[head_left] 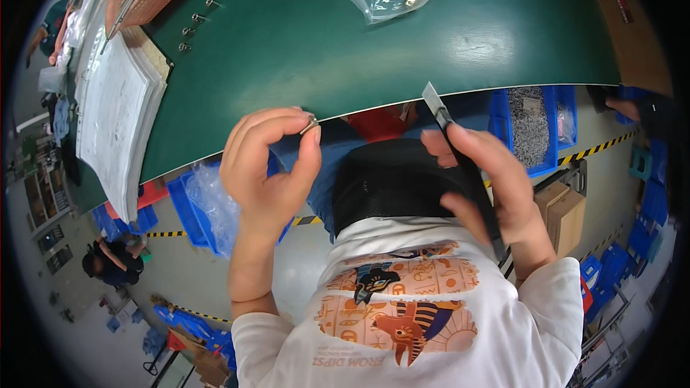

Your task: Scraping and cleaning the interior of small cylindrical metal components using a utility knife.

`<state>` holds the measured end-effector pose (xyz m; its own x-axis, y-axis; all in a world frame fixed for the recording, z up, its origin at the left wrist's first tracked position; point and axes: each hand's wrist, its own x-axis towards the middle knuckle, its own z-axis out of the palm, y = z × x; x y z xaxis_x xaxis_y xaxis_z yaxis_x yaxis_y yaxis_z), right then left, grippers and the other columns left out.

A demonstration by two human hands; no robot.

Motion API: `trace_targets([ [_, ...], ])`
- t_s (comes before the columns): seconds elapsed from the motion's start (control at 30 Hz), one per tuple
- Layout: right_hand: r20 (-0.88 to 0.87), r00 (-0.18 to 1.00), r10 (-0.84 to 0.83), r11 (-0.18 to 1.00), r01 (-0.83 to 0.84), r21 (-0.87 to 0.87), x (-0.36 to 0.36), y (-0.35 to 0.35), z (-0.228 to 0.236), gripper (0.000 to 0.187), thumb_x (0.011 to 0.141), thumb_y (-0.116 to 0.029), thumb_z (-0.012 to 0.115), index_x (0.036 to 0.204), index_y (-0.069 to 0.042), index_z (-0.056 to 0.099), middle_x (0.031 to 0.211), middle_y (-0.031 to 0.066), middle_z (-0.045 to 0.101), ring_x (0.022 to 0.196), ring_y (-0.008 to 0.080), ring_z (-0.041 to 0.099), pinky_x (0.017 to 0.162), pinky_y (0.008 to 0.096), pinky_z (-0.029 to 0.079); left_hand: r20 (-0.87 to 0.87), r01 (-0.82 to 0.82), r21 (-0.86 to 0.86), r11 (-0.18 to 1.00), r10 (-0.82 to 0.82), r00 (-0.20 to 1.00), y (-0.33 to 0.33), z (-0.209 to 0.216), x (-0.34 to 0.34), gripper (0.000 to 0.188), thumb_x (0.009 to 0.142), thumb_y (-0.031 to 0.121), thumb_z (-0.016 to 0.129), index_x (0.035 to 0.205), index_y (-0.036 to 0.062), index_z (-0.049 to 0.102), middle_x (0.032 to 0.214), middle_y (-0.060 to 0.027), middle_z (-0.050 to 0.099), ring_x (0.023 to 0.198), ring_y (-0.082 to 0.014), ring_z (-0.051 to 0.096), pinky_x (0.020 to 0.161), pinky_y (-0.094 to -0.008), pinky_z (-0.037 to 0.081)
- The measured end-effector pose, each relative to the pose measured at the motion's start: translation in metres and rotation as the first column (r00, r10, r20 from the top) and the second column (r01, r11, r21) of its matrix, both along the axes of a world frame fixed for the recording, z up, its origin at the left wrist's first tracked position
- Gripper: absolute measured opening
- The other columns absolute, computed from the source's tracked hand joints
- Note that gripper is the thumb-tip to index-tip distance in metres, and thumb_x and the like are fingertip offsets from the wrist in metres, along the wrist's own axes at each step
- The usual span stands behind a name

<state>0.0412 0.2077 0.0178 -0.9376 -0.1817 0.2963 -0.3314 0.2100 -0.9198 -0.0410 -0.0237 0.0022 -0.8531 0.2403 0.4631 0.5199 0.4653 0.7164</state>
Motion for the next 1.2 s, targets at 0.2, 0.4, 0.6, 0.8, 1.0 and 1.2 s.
trace_targets([
  [0.2, 0.552, 0.737, 0.389, 0.809, 0.012, -0.587, 0.004, -0.004, 0.006, 0.093, 0.059, -0.003, 0.066, 0.141, -0.002, 0.021, 0.138, 0.0165, 0.036, 0.122, 0.0272, 0.044, 0.092, 0.0349, 0.042, -0.180, 0.135, -0.206, 0.969, -0.173, 0.968, 0.005, -0.004, -0.020, 0.018, 0.064, 0.000, 0.071, 0.078, 0.0059, 0.062, 0.083, -0.0064, 0.062, 0.090, -0.0283, 0.060, 0.076, -0.0351, 0.047],
  [0.4, 0.531, 0.614, 0.584, 0.581, 0.142, -0.802, -0.017, 0.006, 0.008, 0.105, 0.046, -0.029, 0.063, 0.138, 0.003, 0.025, 0.135, 0.0237, 0.038, 0.117, 0.0305, 0.048, 0.086, 0.0312, 0.044, -0.020, 0.191, -0.137, 0.972, -0.195, 0.981, 0.002, -0.003, -0.024, 0.016, 0.065, 0.001, 0.072, 0.078, 0.0083, 0.066, 0.081, -0.0047, 0.060, 0.092, -0.0276, 0.058, 0.078, -0.0349, 0.046],
  [0.6, 0.665, 0.672, 0.325, 0.834, 0.127, -0.536, -0.026, -0.007, 0.007, 0.067, 0.070, -0.001, 0.066, 0.129, 0.002, 0.035, 0.124, 0.0186, 0.049, 0.094, 0.0161, 0.057, 0.072, 0.0235, 0.047, 0.004, 0.194, -0.147, 0.970, -0.196, 0.981, 0.001, 0.004, -0.023, 0.014, 0.066, 0.000, 0.071, 0.078, 0.0072, 0.068, 0.078, -0.0043, 0.060, 0.092, -0.0272, 0.058, 0.082, -0.0362, 0.046],
  [0.8, 0.346, 0.929, -0.134, 0.991, 0.122, 0.057, -0.020, -0.022, -0.012, 0.035, 0.082, 0.011, 0.047, 0.116, 0.002, 0.040, 0.106, 0.0137, 0.057, 0.082, 0.0140, 0.059, 0.066, 0.0218, 0.047, 0.033, 0.223, -0.129, 0.966, -0.220, 0.975, -0.001, 0.004, -0.025, 0.015, 0.065, 0.000, 0.071, 0.078, 0.0070, 0.068, 0.078, -0.0045, 0.060, 0.093, -0.0274, 0.057, 0.084, -0.0370, 0.045],
  [1.0, 0.079, 0.992, -0.101, 0.903, 0.058, 0.426, -0.024, -0.031, -0.006, 0.034, 0.071, 0.008, 0.056, 0.104, 0.001, 0.053, 0.084, 0.0125, 0.063, 0.064, 0.0247, 0.063, 0.056, 0.0313, 0.049, 0.058, 0.299, -0.186, 0.936, -0.293, 0.954, -0.008, 0.007, -0.028, 0.016, 0.063, 0.002, 0.072, 0.078, 0.0070, 0.069, 0.079, -0.0049, 0.059, 0.096, -0.0283, 0.056, 0.084, -0.0374, 0.044],
  [1.2, -0.172, 0.978, -0.116, 0.836, 0.190, 0.515, -0.027, -0.043, -0.031, 0.029, 0.066, -0.008, 0.059, 0.095, -0.008, 0.054, 0.062, 0.0022, 0.054, 0.052, 0.0171, 0.056, 0.045, 0.0293, 0.044, 0.061, 0.315, -0.209, 0.926, -0.309, 0.949, -0.010, 0.007, -0.029, 0.015, 0.064, 0.003, 0.070, 0.079, 0.0073, 0.069, 0.080, -0.0049, 0.058, 0.097, -0.0289, 0.056, 0.086, -0.0379, 0.044],
])
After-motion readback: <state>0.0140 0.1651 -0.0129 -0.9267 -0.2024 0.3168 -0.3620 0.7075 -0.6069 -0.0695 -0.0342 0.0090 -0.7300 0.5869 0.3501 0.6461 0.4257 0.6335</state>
